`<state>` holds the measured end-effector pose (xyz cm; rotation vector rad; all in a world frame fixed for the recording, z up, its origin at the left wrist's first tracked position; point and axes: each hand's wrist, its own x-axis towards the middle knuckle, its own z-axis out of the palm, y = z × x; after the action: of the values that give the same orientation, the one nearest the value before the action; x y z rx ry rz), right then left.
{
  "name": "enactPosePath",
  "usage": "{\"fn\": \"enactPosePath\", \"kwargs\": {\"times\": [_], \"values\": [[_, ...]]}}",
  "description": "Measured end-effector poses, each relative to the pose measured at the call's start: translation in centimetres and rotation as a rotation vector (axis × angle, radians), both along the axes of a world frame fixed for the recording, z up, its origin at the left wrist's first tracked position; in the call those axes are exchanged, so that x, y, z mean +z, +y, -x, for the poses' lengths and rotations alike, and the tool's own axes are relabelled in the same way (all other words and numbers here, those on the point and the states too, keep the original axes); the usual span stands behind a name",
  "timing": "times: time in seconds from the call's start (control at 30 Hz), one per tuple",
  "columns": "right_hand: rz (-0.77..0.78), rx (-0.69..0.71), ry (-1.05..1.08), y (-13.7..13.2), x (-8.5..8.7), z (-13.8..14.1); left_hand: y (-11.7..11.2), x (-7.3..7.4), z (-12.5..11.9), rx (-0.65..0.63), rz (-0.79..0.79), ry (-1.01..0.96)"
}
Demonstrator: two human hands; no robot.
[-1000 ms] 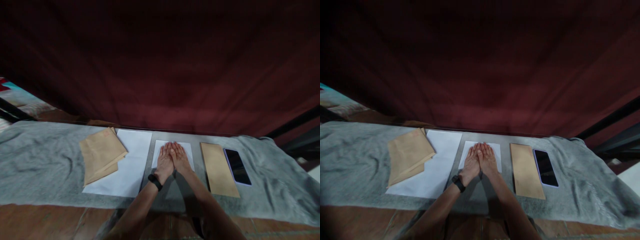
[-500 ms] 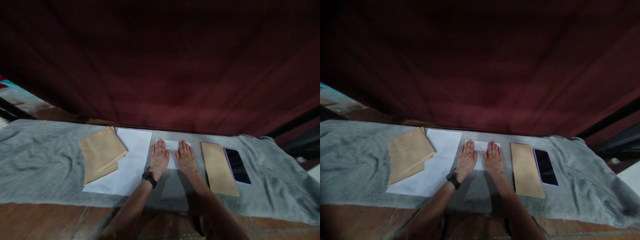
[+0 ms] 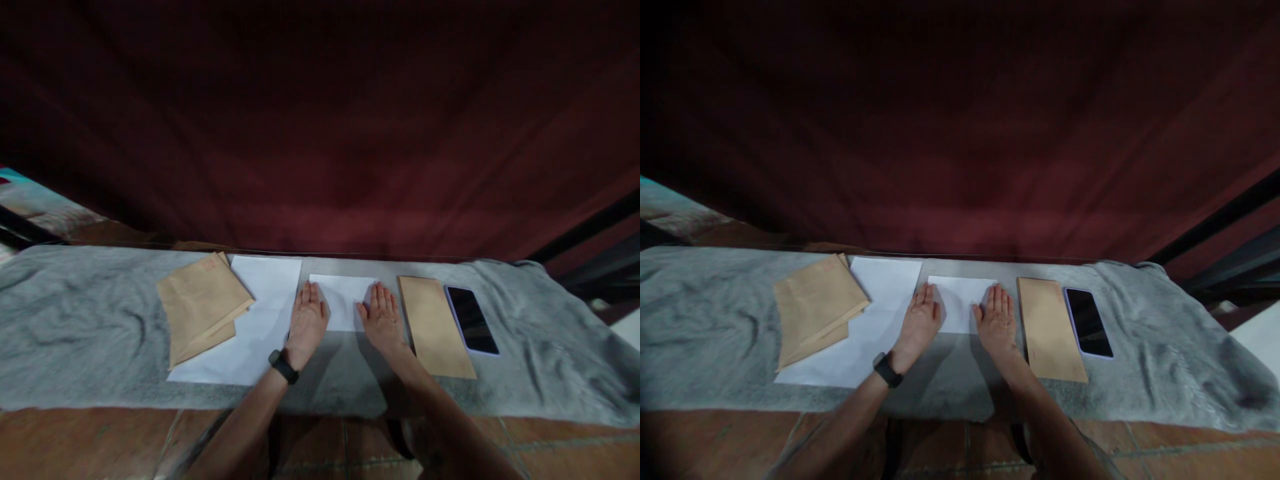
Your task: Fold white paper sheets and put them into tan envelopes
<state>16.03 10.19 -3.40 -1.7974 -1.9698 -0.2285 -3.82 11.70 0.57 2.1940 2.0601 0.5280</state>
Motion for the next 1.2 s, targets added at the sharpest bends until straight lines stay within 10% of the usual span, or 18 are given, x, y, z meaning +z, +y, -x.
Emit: {"fn": "enactPosePath", "kwargs": {"times": [0.3,0.5,0.7,0.87,1.2], "values": [[0.219,0.236,0.049,-2.4,1.9,4.2,1.6,1.8,2.4,0.119,0.104,-0.504],[0.289,0.343,0.159,-3.0,3.5,4.8,1.6,2.7,1.7,0.128,0.211,-1.21],[0.236,0.302,0.87,-1.2,6.4,3.5,1.1,5.0,0.6,0.052,0.306,-1.734],[0.116,0.194,1.617,0.5,8.5,2.6,0.4,4.1,-1.1,0.111,0.462,-1.598],[0.27,-0.039,1.569,-0.9,3.3,0.3,0.6,2.5,-0.2,-0.005,0.336,-1.122]]}}
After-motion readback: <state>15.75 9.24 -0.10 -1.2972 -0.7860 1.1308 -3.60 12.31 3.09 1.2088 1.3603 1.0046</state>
